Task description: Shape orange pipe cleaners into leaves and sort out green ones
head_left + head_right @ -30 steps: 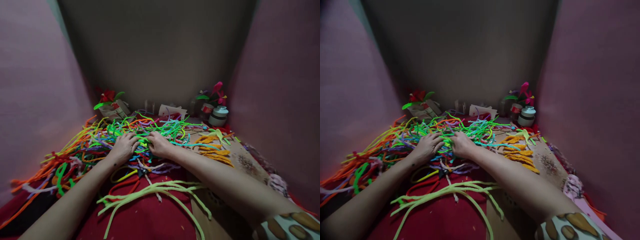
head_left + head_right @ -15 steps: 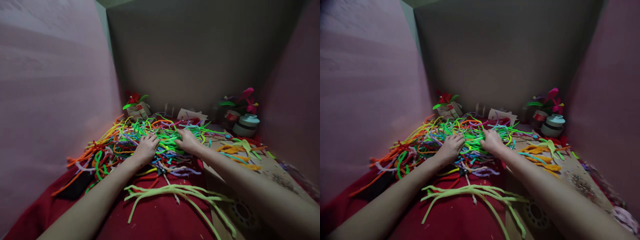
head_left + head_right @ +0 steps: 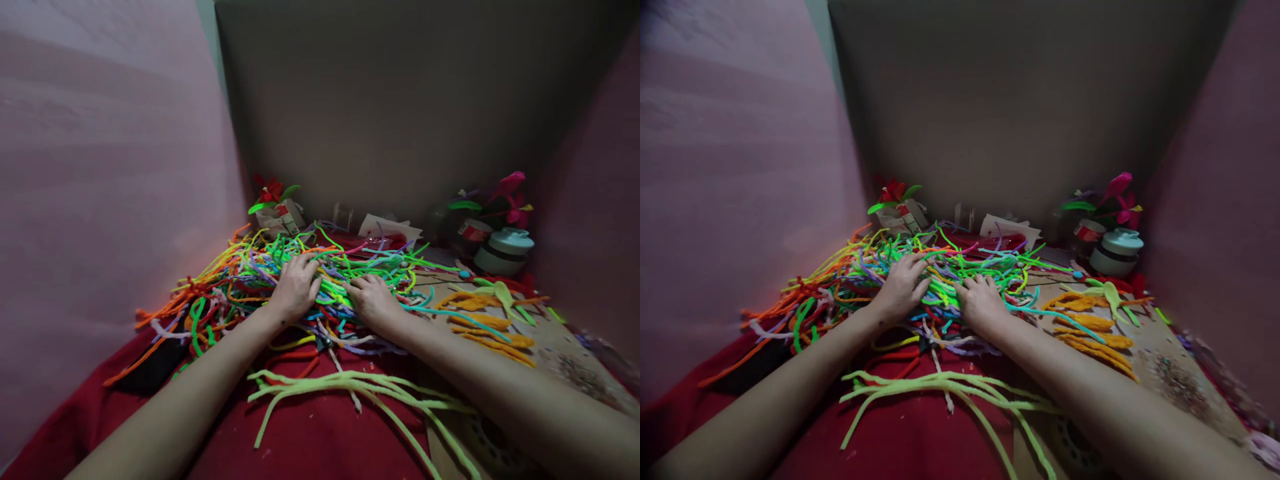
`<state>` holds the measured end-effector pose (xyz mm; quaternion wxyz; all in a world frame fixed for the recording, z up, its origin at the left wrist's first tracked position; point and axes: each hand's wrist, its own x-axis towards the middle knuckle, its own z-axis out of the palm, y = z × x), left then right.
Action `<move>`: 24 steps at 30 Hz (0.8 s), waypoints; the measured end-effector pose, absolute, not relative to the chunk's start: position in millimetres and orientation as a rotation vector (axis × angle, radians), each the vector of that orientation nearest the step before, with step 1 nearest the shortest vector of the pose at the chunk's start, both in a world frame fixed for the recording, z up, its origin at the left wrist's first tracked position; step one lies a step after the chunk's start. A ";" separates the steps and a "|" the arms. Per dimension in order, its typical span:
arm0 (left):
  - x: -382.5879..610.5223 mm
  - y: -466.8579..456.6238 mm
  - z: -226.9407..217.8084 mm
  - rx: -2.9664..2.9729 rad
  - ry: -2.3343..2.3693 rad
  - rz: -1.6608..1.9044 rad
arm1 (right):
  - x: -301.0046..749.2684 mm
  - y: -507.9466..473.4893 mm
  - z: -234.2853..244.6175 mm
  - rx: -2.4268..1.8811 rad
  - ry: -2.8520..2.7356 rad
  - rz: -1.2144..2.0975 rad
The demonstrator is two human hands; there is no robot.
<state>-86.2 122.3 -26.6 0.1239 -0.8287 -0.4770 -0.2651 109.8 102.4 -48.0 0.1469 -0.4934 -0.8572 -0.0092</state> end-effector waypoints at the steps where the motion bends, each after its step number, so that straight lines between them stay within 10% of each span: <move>1: -86.9 127.3 -31.3 -2.431 -1.419 -0.745 | 109.5 101.3 -47.4 -1.423 -2.461 -0.018; 24: -44.4 126.4 -1.0 -2.574 -1.131 -1.010 | 97.8 185.5 -24.3 -1.956 -2.233 0.074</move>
